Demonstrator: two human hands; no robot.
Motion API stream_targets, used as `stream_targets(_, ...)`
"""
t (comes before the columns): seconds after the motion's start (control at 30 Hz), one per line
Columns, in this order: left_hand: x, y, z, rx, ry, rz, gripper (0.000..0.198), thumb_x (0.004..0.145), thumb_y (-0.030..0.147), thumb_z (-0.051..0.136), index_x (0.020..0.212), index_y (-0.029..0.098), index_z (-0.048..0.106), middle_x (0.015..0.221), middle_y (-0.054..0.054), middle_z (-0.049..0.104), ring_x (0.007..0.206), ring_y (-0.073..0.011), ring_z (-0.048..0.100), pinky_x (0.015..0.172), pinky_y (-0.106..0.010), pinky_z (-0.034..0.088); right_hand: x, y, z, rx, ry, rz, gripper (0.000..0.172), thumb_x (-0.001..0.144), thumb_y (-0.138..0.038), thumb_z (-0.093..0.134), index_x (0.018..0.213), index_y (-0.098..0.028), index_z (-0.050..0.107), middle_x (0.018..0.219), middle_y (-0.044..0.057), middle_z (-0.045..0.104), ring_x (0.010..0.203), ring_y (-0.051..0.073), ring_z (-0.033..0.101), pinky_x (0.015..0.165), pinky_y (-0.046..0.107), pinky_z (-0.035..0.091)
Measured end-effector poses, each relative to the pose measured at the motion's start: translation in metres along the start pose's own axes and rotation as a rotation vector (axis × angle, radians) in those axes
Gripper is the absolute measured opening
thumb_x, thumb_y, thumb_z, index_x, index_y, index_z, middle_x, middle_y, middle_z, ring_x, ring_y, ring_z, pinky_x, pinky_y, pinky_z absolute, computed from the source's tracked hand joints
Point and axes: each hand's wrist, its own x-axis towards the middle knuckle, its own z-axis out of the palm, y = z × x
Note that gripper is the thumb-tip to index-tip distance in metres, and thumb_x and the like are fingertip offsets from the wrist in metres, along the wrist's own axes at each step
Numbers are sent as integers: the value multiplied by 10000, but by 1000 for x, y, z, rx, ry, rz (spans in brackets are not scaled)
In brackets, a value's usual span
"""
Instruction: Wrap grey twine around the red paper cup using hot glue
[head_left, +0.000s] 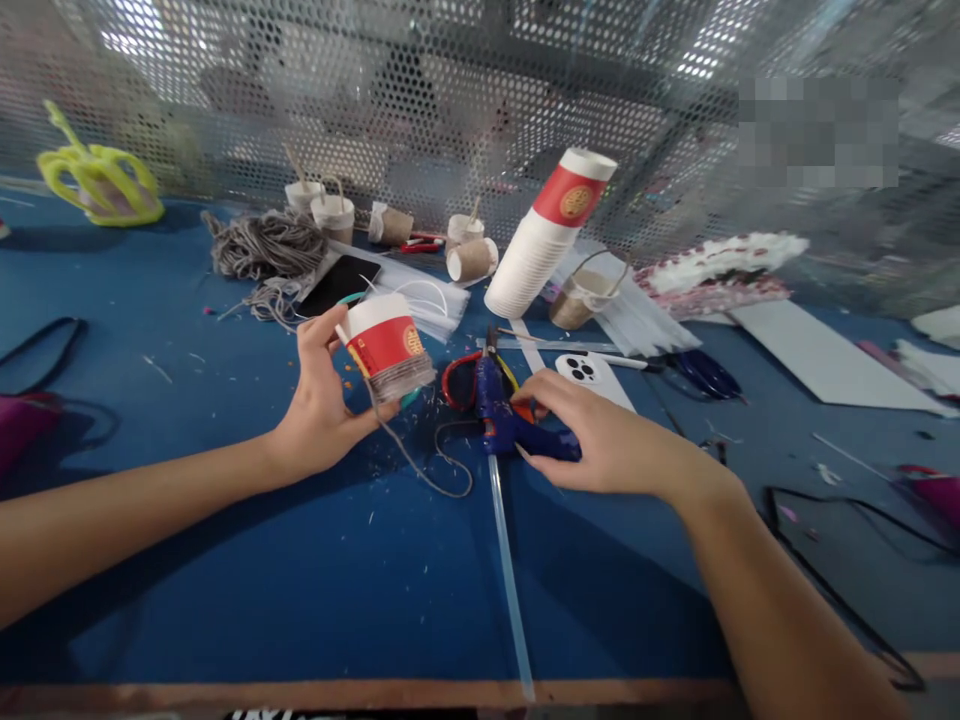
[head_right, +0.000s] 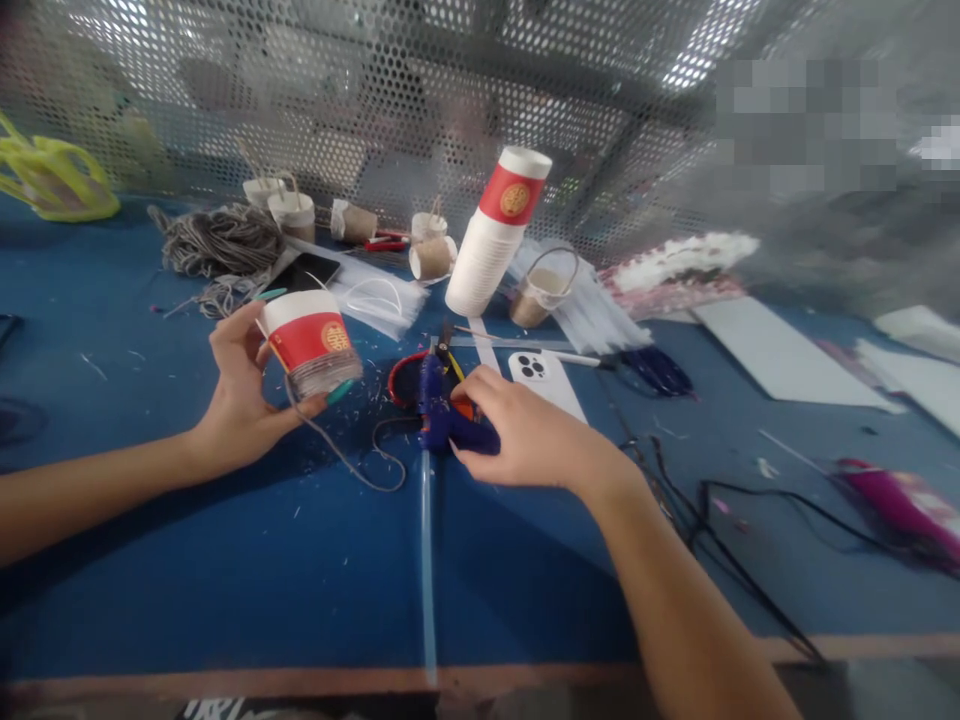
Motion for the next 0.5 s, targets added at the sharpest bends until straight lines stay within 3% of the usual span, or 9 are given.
stream_targets(0.1, 0, 2, -1, 7, -15, -37, 850, 760, 390, 713, 1432, 351, 195, 1328, -104, 315, 1288, -336, 399, 1096, -620, 445, -2, 0, 5, -102, 16, 7, 406, 727, -215, 626, 1126, -182, 562, 1091, 117, 593, 936, 286, 646, 832, 465, 548)
stream_targets(0.27, 1, 5, -3, 48, -52, -40, 815, 783, 425, 697, 1430, 341, 209, 1360, -90, 320, 1292, -348, 420, 1084, -609, 475, 6, -3, 19, -209, 36, 55, 313, 733, -115, 522, 1044, -144, 536, 1053, 125, 563, 719, 233, 649, 652, 410, 549)
stream_targets(0.4, 2, 5, -4, 69, -71, -36, 785, 813, 400, 668, 1435, 313, 197, 1358, -84, 314, 1303, -327, 415, 1081, -561, 488, 10, -1, 25, -191, 170, 109, 254, 782, -177, 526, 1034, -157, 499, 1073, 135, 528, 741, 239, 635, 659, 418, 545)
stream_targets(0.5, 1, 3, -3, 60, -71, -14, 863, 752, 353, 726, 1436, 293, 205, 1335, -98, 313, 1279, -335, 429, 1051, -583, 496, 9, 0, 24, -115, 322, 121, 238, 772, -207, 560, 996, -182, 484, 1068, 132, 516, 812, 258, 616, 710, 443, 541)
